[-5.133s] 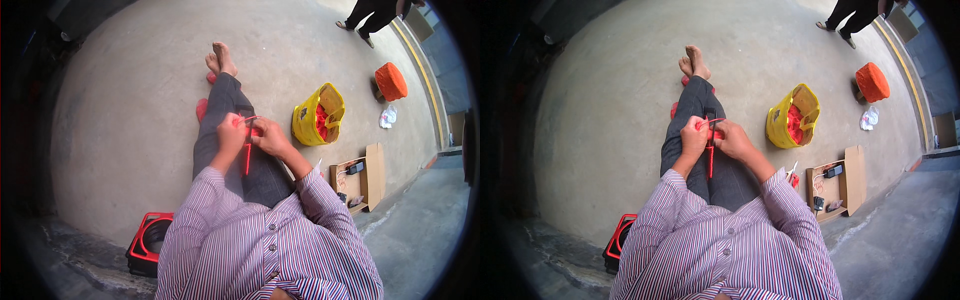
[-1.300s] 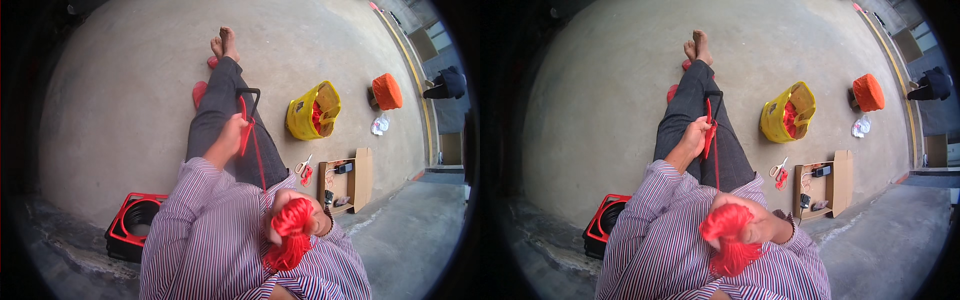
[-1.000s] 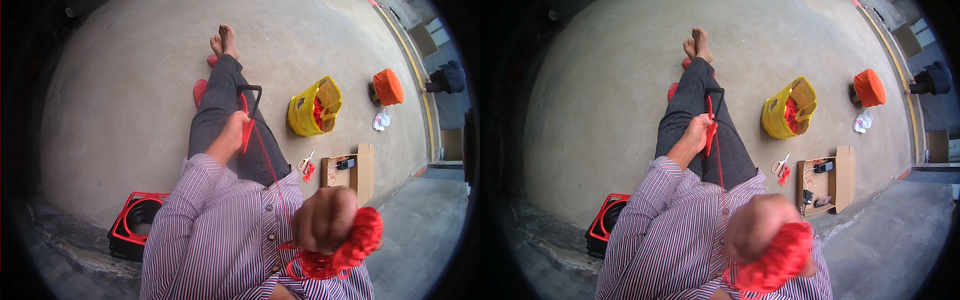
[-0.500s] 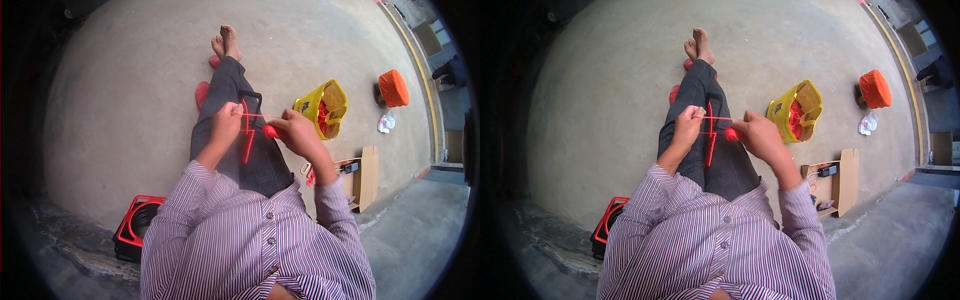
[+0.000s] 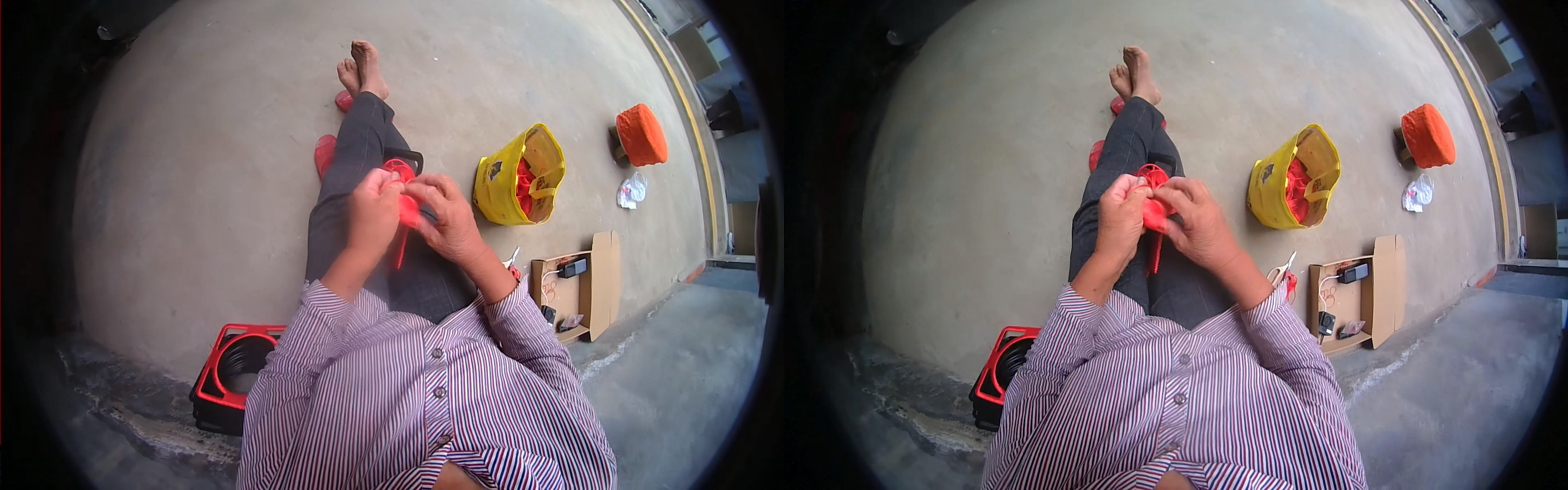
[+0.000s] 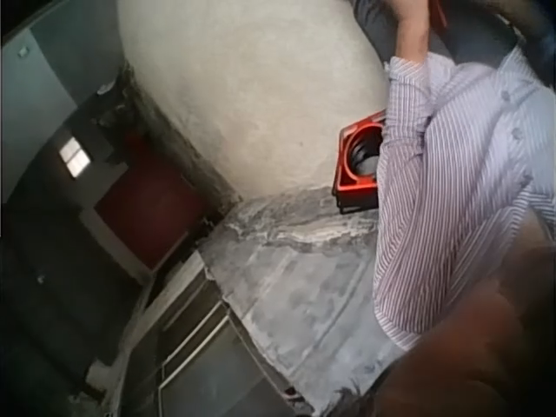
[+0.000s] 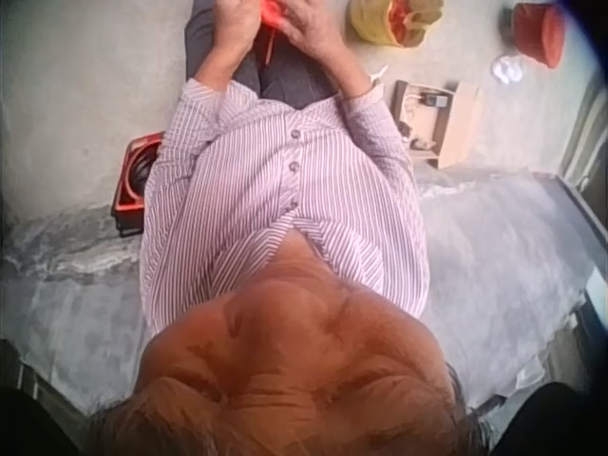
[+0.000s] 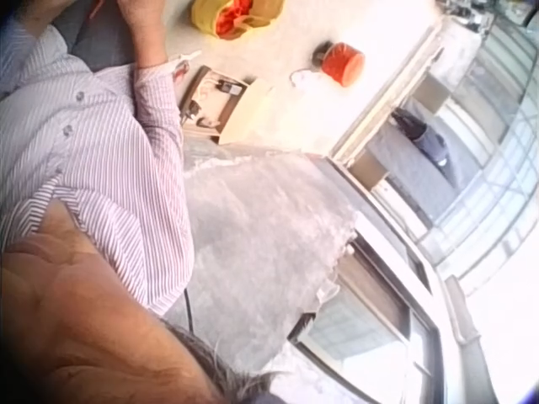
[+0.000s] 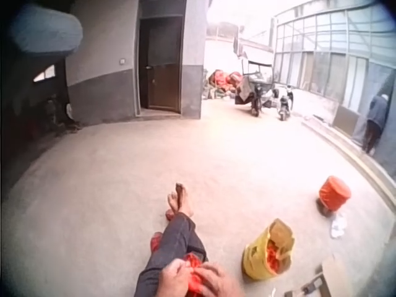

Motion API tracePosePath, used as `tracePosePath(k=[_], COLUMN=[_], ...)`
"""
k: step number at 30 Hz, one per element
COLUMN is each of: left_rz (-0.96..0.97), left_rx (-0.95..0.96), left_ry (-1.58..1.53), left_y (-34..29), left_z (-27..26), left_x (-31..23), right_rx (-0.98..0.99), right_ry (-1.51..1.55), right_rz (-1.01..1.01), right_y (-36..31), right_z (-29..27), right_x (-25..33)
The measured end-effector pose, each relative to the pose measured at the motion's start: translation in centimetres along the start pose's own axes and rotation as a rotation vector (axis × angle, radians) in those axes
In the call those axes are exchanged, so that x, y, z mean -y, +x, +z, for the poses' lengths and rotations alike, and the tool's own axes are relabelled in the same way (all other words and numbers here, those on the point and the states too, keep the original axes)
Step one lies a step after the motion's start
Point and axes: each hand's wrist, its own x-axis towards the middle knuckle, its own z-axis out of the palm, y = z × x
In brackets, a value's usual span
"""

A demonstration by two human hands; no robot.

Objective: Wrapping and threading red cord or webbing around a metal furniture frame to create a seat or surface.

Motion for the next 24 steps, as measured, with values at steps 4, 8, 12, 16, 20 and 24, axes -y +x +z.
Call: tracePosePath(k=[4,8,12,16,20,24], left_rz=[-0.393,-0.189,-0.334,-0.487,-0.503,-0.537], left_rx=[0.168,0.196,0.066,0.071,0.142,0.112], left_ry=[-0.323,-0.043,-0.059,-0.196,-0.326,-0.516], left_y=[-0.2,0.4,0.9,1.5,1.6,-0.6], left_z=[-1.1,-1.2,0.1,0.7,-0.2,0.2], left_x=[-2.2,2.0,4.0,4.9,5.6,4.0], right_rx=[-0.065,-0.49,-0.327,-0.098,-0.19,-0.324], right_ry=[0.387,1.184,1.533,1.36,0.78,0.759], right_rz=[0.187,0.494,0.521,0.433,0.801,0.871], right_y=[-1.2,-4.1,-7.5,-11.4,-11.3,-13.6], right_z=[-2.5,-5.9,-10.4,-12.8,-13.7,-11.3], right_x=[2.0,2.5,6.1,6.4,7.2,-1.2])
